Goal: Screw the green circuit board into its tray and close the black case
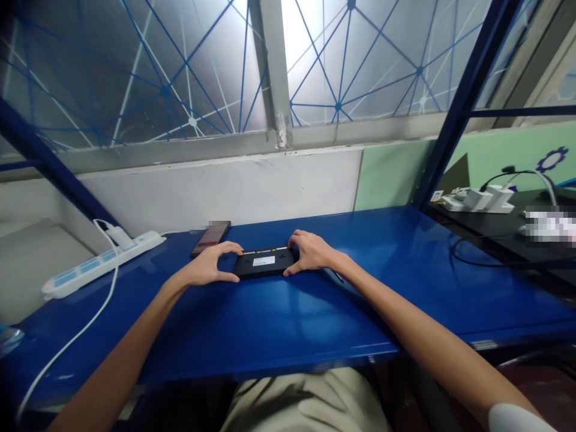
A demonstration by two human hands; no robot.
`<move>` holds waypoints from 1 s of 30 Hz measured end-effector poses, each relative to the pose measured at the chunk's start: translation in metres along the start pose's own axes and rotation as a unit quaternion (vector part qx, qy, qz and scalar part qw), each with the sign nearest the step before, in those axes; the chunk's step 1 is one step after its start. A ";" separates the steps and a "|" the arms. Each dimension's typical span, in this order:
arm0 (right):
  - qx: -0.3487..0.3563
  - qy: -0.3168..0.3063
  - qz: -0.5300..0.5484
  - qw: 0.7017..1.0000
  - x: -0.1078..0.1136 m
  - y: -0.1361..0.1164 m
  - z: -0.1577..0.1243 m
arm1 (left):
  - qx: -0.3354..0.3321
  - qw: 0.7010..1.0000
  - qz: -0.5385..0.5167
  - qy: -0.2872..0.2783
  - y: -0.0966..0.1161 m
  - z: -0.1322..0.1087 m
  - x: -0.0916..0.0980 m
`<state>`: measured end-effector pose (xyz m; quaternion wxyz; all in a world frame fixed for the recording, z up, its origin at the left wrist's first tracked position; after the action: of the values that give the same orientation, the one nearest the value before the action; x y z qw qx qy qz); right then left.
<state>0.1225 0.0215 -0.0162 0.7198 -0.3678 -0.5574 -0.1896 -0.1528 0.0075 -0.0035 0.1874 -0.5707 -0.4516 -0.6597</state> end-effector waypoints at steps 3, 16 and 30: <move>-0.008 -0.003 0.006 1.000 0.000 0.001 0.000 | 0.009 1.000 -0.007 -0.005 0.000 0.000 0.000; -0.015 0.003 -0.004 1.000 0.003 -0.001 0.000 | -0.003 1.000 -0.003 -0.008 -0.002 0.000 0.000; -0.025 -0.007 0.012 1.000 0.005 -0.001 -0.002 | 0.018 0.999 -0.012 -0.023 -0.001 -0.002 0.001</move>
<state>0.1247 0.0207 -0.0112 0.7085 -0.3934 -0.5534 -0.1924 -0.1546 0.0066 -0.0029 0.1789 -0.5770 -0.4744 -0.6403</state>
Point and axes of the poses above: each hand's wrist, its own z-axis towards the middle knuckle, its own x-axis out of the back of the hand, y = z × x, the point moved 4 cm from there along z, towards the middle knuckle, and after that the axes turned 9 degrees about -y, right-handed, at the moved point
